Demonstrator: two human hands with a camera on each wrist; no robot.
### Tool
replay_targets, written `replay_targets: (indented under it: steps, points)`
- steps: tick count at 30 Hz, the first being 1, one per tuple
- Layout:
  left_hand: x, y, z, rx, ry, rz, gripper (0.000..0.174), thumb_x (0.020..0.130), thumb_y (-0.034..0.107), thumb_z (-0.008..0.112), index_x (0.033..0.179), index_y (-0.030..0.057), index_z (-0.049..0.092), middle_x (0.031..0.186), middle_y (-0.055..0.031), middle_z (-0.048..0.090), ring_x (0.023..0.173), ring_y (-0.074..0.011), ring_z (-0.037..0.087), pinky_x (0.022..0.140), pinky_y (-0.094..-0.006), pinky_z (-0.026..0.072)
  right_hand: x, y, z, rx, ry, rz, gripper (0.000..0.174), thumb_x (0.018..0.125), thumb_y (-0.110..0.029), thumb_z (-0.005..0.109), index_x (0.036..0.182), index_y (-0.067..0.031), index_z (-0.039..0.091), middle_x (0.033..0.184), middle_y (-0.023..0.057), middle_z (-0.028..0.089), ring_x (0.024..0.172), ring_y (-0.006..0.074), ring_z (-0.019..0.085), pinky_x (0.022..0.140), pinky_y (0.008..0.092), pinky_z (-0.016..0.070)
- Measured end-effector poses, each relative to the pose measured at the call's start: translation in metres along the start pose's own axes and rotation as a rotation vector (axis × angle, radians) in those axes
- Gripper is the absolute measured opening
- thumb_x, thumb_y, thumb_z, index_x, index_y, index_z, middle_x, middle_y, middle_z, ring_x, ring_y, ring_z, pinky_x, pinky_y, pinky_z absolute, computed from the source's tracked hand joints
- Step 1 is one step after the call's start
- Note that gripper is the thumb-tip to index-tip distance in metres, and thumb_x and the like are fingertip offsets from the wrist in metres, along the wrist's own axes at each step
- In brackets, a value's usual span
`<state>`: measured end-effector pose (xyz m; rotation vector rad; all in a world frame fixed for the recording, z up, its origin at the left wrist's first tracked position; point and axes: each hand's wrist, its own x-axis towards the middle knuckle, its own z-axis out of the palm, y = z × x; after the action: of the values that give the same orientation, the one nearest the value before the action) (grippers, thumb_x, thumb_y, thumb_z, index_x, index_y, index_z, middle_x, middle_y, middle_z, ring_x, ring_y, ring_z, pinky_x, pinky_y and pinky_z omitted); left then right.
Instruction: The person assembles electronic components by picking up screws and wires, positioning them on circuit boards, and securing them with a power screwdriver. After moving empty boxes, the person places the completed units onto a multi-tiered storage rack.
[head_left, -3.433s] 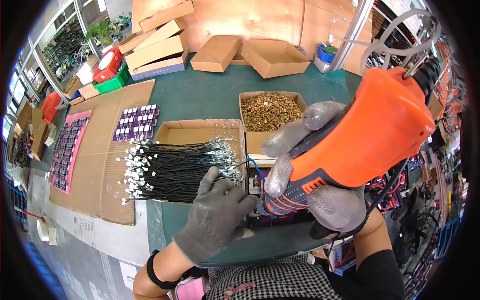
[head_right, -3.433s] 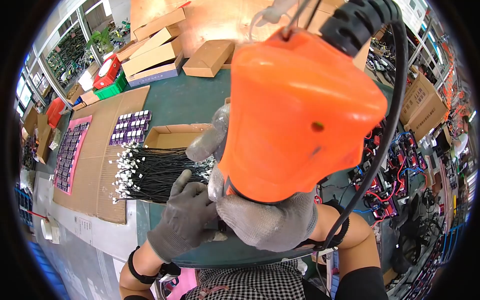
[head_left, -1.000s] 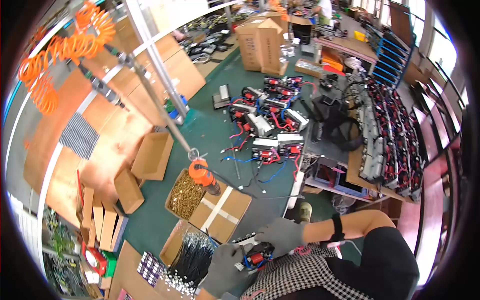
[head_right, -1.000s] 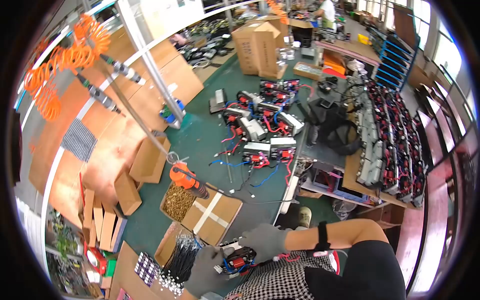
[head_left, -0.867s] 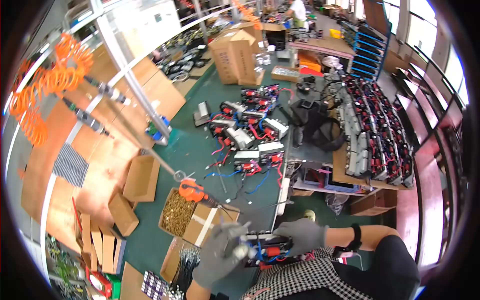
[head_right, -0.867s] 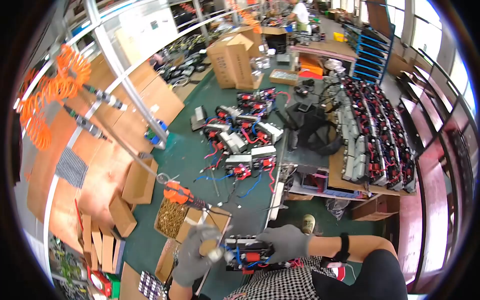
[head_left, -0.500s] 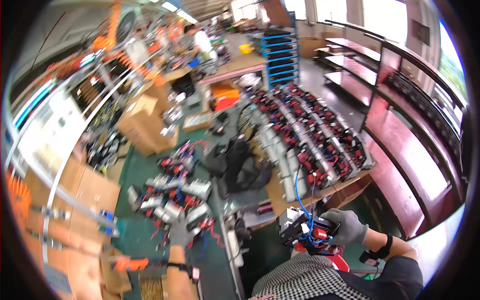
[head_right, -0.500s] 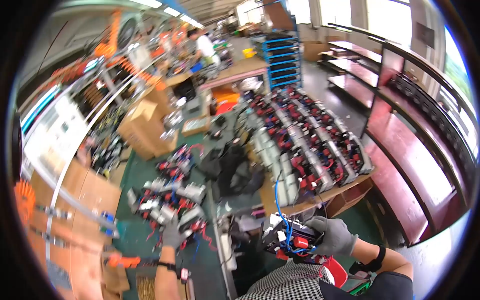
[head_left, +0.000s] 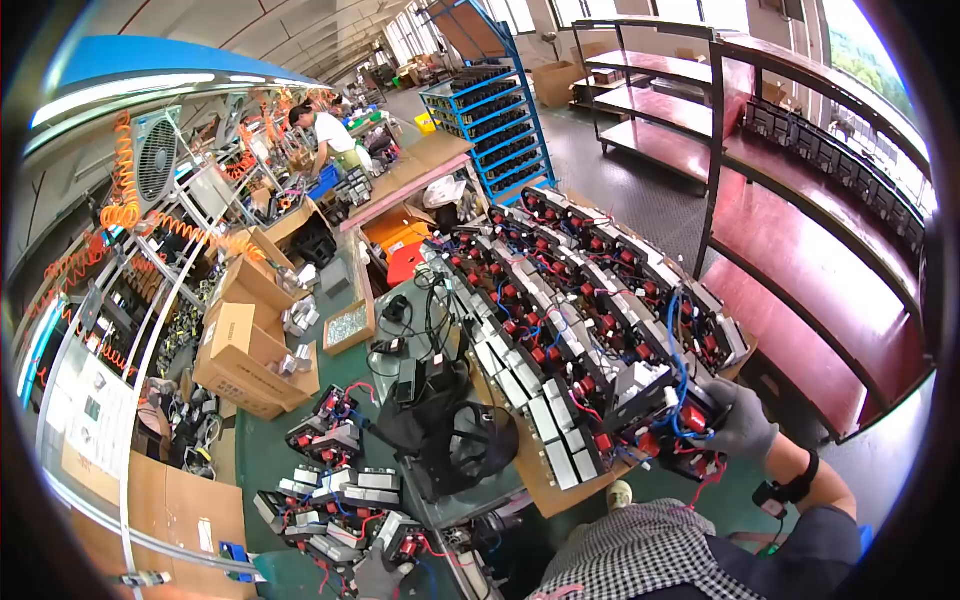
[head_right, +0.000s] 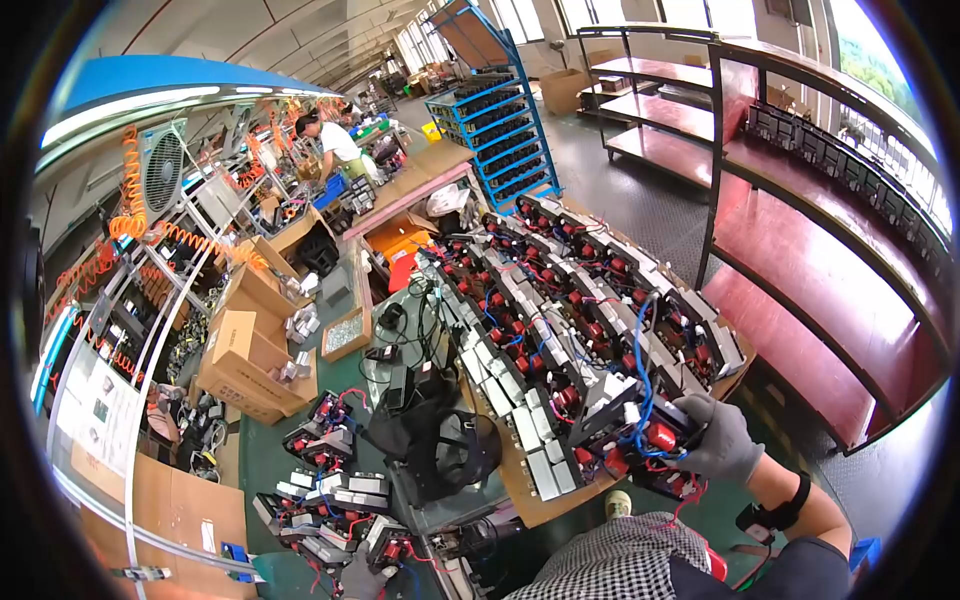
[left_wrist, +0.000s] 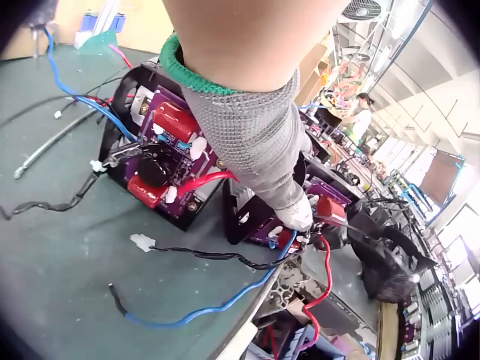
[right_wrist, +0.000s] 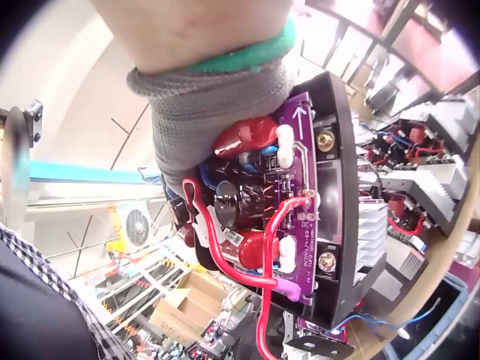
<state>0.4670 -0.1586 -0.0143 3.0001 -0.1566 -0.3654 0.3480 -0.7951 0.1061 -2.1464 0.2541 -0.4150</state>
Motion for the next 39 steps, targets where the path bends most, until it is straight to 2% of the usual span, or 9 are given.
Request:
replay_targets:
  steps: [2,3,8,21,24,25,31,37,39]
  points:
    - [0.001,0.029,-0.023,-0.001,-0.001,-0.025,0.073,0.076,0.034,0.075,0.136,0.0041,0.045,0.118,-0.0229,0.061,0.105,-0.0376,0.061,0.09,-0.0445,0.0474,-0.01,-0.023,-0.004,-0.046,0.033,0.063,0.05,0.057,-0.02,0.084,0.1,-0.0024,0.065,0.083,0.0106,0.063,0.071,0.0206,0.061,0.07,0.0314,0.0491]
    - [0.012,0.016,-0.011,0.068,-0.004,-0.022,0.085,0.071,0.057,0.073,0.133,0.0059,0.045,0.102,-0.0211,0.066,0.094,-0.0381,0.065,0.082,-0.0455,0.0506,-0.014,-0.037,-0.004,-0.087,0.061,0.071,0.049,0.057,-0.018,0.084,0.099,-0.0023,0.065,0.083,0.0101,0.062,0.071,0.019,0.06,0.071,0.031,0.0486]
    - [0.021,0.018,-0.003,-0.096,0.052,-0.136,0.076,0.073,0.047,0.073,0.132,0.0072,0.046,0.107,-0.0205,0.065,0.097,-0.0384,0.064,0.083,-0.0455,0.051,-0.034,-0.036,0.007,0.095,0.063,0.236,0.048,0.063,-0.01,0.082,0.105,-0.0005,0.062,0.088,0.0017,0.063,0.08,0.0087,0.056,0.074,0.0253,0.0482]
    - [-0.002,-0.005,-0.016,-0.221,0.078,-0.127,0.059,0.071,0.034,0.071,0.119,0.0032,0.056,0.099,-0.0192,0.068,0.092,-0.035,0.066,0.084,-0.043,0.0507,-0.081,-0.041,0.003,0.428,0.23,0.308,0.042,0.068,-0.005,0.074,0.108,-0.0006,0.059,0.096,0.0008,0.064,0.088,0.0078,0.056,0.084,0.0263,0.0468]
    - [-0.021,0.004,-0.07,-0.519,-0.037,-0.064,0.051,0.072,0.016,0.072,0.116,-0.0032,0.056,0.093,-0.0119,0.067,0.086,-0.019,0.065,0.08,-0.0326,0.0509,-0.098,-0.03,-0.013,0.475,0.348,0.314,0.038,0.07,-0.006,0.071,0.105,-0.001,0.06,0.096,-0.0006,0.063,0.086,0.0067,0.055,0.082,0.026,0.0466]
    - [-0.029,0.007,-0.093,-0.325,-0.034,-0.013,0.056,0.078,0.021,0.072,0.127,0.0016,0.052,0.109,-0.0197,0.065,0.099,-0.0311,0.063,0.087,-0.0389,0.0482,-0.102,-0.024,-0.017,0.465,0.386,0.315,0.037,0.07,-0.007,0.071,0.105,-0.001,0.06,0.096,-0.0006,0.063,0.086,0.0067,0.055,0.082,0.0261,0.0466]
    - [-0.017,0.154,-0.229,-0.386,0.083,0.226,0.044,0.081,-0.004,0.059,0.124,-0.0003,0.05,0.111,-0.0075,0.058,0.103,-0.019,0.056,0.094,-0.0318,0.0432,-0.113,0.004,-0.066,0.458,0.574,0.329,0.041,0.072,-0.009,0.071,0.11,0.0008,0.059,0.098,0.0015,0.064,0.089,0.0084,0.057,0.086,0.0279,0.0474]
    - [0.04,0.374,-0.258,-0.461,0.081,0.54,0.07,0.08,-0.01,0.059,0.144,-0.0048,0.031,0.143,-0.0169,0.042,0.13,-0.024,0.044,0.11,-0.0344,0.0328,-0.124,0.052,-0.155,0.365,0.713,0.27,0.051,0.069,-0.008,0.079,0.115,-0.0001,0.059,0.102,0.0041,0.064,0.091,0.0096,0.059,0.084,0.028,0.0493]
    - [0.09,0.448,-0.217,-0.613,0.578,0.979,0.052,0.071,0.015,0.07,0.116,-0.0074,0.056,0.089,-0.0092,0.063,0.084,-0.0176,0.062,0.076,-0.0335,0.0506,-0.127,0.077,-0.199,0.211,0.729,0.239,0.052,0.067,-0.009,0.081,0.113,-0.001,0.059,0.099,0.0047,0.064,0.089,0.0107,0.06,0.082,0.0285,0.0497]
